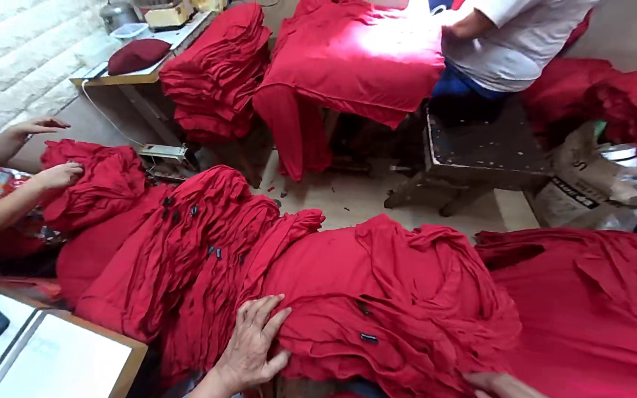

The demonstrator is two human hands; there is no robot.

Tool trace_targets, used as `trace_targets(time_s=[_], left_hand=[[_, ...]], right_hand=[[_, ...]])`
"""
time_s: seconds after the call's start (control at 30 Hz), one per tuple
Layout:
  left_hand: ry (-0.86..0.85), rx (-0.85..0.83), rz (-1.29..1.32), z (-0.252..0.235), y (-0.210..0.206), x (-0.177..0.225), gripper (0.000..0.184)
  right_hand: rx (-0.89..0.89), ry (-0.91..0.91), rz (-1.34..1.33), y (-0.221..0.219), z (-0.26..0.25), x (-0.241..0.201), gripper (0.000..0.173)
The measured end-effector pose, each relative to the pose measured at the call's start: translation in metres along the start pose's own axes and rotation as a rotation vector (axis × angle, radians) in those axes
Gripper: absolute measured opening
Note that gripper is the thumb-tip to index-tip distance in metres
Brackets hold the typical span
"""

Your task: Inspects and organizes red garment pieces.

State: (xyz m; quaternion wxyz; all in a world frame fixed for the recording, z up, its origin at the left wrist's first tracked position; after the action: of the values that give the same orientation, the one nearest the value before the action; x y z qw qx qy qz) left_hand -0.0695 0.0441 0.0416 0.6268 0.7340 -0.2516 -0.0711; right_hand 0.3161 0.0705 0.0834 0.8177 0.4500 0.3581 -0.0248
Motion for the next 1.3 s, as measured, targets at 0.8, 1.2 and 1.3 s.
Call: trace_targets(time_s=[0.8, 1.2, 1.3], left_hand=[[0.189, -0.412, 0.184, -0.081, 0.034, 0.004, 0.041], [0.869, -0.657, 0.661, -0.116, -0.024, -0.141, 0.097], [0.815, -0.811, 0.713, -0.129, -0.054, -0.157, 0.095]], right_hand=[[0.482, 0.571, -0.101, 0.007, -0.133, -0.102, 0.026], [0.419, 0.408, -0.087, -0.052, -0.164, -0.087, 0.022], [0.459, 0.438, -0.074, -0.058, -0.171, -0.083, 0.022]])
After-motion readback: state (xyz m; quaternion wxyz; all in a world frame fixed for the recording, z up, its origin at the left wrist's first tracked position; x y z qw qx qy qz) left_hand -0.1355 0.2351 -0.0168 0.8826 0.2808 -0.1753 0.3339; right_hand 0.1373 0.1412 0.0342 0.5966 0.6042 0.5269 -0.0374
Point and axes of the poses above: each hand's wrist, its own z-axis away from the middle knuckle, its own y-axis out of the back of the hand, x = y × z, the point moved 7 cm from there along -z, towards the middle knuckle, and after that the axes turned 13 degrees about -x, right-handed, at the moved point
